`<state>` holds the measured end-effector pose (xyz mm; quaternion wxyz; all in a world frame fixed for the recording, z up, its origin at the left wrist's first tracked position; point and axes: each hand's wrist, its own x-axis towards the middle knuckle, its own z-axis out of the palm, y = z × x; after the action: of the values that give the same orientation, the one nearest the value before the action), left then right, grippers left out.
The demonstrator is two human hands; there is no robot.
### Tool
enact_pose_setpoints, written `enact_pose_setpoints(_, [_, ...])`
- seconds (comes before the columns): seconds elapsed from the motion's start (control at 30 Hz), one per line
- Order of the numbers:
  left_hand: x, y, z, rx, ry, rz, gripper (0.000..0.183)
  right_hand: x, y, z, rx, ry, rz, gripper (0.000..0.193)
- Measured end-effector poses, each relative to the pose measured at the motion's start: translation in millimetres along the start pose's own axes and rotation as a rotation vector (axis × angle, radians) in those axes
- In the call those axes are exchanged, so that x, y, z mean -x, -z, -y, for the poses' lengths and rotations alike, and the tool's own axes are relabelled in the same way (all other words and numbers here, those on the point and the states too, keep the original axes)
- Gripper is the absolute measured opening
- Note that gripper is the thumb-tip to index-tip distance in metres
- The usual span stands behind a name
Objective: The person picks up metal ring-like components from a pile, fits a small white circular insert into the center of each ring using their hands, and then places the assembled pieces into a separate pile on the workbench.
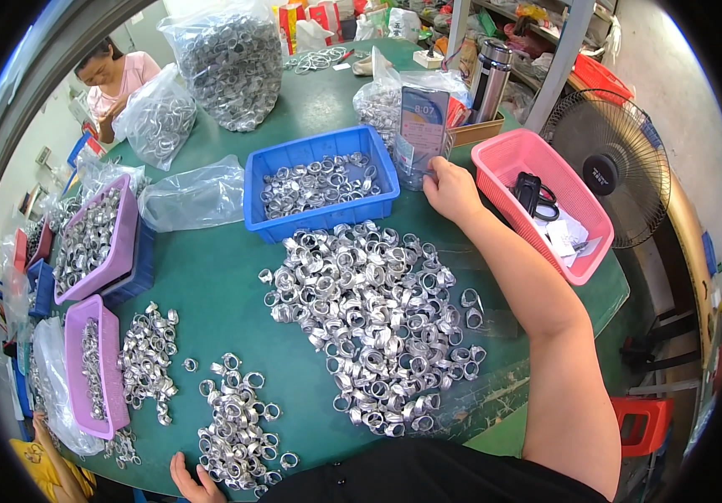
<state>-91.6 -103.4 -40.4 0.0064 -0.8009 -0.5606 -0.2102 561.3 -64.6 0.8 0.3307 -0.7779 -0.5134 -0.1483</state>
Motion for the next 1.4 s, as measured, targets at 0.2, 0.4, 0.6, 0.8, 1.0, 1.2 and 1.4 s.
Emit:
enact_pose_setpoints(0.2, [-1.2, -0.8, -0.3, 0.015, -0.007, -0.008, 0.038, 0.2, 2.8, -4.6, -0.011, -0.003, 0.013, 0.018])
enact_pose_setpoints(0.4, [-2.1, -0.1, -0.5, 0.007, -0.004, 0.004, 0.038, 4.1, 4.1, -2.1, -0.064, -0.018, 0.057, 0.023])
enact_pose_setpoints(0.6, [-2.3, -0.5, 0.9, 0.001, -0.012, 0.003, 0.038, 11.3, 2.7, -5.8, -0.113, -0.016, 0.032, 0.029])
enact_pose_setpoints(0.8, [-2.6, -0.7, 0.1, -0.013, -0.018, 0.016, 0.038, 17.1, 9.9, -0.3, -0.163, -0.054, 0.032, 0.031])
enact_pose_setpoints(1.0, [-2.7, 1.0, -1.0, -0.003, -0.023, 0.005, 0.037, 22.8, 16.5, 13.2, -0.159, 0.013, 0.073, 0.028])
enact_pose_setpoints(1.2, [-3.1, -0.5, -0.5, -0.001, -0.040, -0.012, 0.036, 32.2, 21.2, 36.1, -0.220, 0.109, 0.024, 0.018])
enact_pose_setpoints(1.4, [-1.7, -0.8, 0.3, 0.008, -0.043, -0.024, 0.036, 44.5, 50.9, 81.4, -0.489, -0.058, 0.133, 0.016])
